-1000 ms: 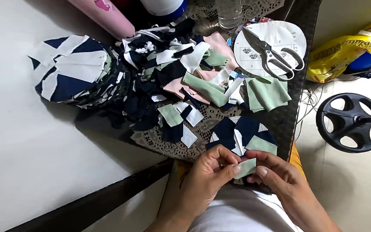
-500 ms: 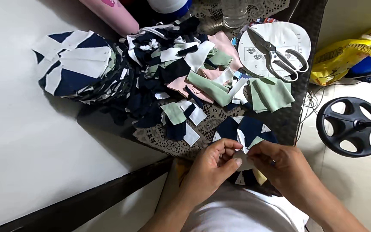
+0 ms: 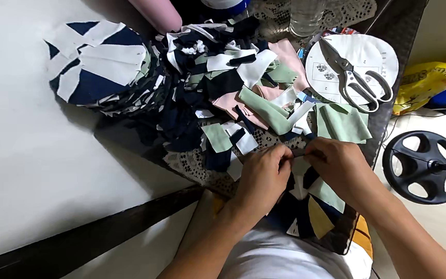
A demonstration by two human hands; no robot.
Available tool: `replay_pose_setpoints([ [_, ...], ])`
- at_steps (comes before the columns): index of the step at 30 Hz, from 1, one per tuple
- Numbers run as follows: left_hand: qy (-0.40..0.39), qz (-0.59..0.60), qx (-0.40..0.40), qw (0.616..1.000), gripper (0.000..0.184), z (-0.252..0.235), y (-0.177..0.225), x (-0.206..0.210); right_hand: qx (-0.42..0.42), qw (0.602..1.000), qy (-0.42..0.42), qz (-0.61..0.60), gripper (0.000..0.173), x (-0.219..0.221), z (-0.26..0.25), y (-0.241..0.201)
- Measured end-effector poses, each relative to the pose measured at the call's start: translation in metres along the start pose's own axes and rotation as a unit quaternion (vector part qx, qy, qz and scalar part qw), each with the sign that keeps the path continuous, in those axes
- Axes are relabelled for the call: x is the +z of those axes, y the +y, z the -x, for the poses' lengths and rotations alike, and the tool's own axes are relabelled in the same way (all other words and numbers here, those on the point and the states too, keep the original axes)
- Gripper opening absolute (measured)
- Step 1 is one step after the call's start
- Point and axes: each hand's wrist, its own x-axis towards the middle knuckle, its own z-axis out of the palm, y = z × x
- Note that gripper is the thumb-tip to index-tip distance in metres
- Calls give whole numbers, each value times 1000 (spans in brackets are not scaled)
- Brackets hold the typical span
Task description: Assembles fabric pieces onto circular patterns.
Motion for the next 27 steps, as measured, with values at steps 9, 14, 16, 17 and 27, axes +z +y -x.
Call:
replay_pose_setpoints([
  [9,13,-69,24,997,9,-12,-5,4,-3,999,20,27,4,11,-7,6],
  [14,25,-76,34,996,8,-13,-7,5,-4,999,26,29,7,11,-7,6],
  [16,26,-77,31,996,7,-14,-8,5,-5,999,27,31,7,12,-7,6],
  [17,25,-76,29,996,6,-14,-8,5,-4,999,27,34,6,12,-8,6],
  [27,14,-64,22,998,13,-15,-10,5,2,989,119,83,18,10,22,13],
])
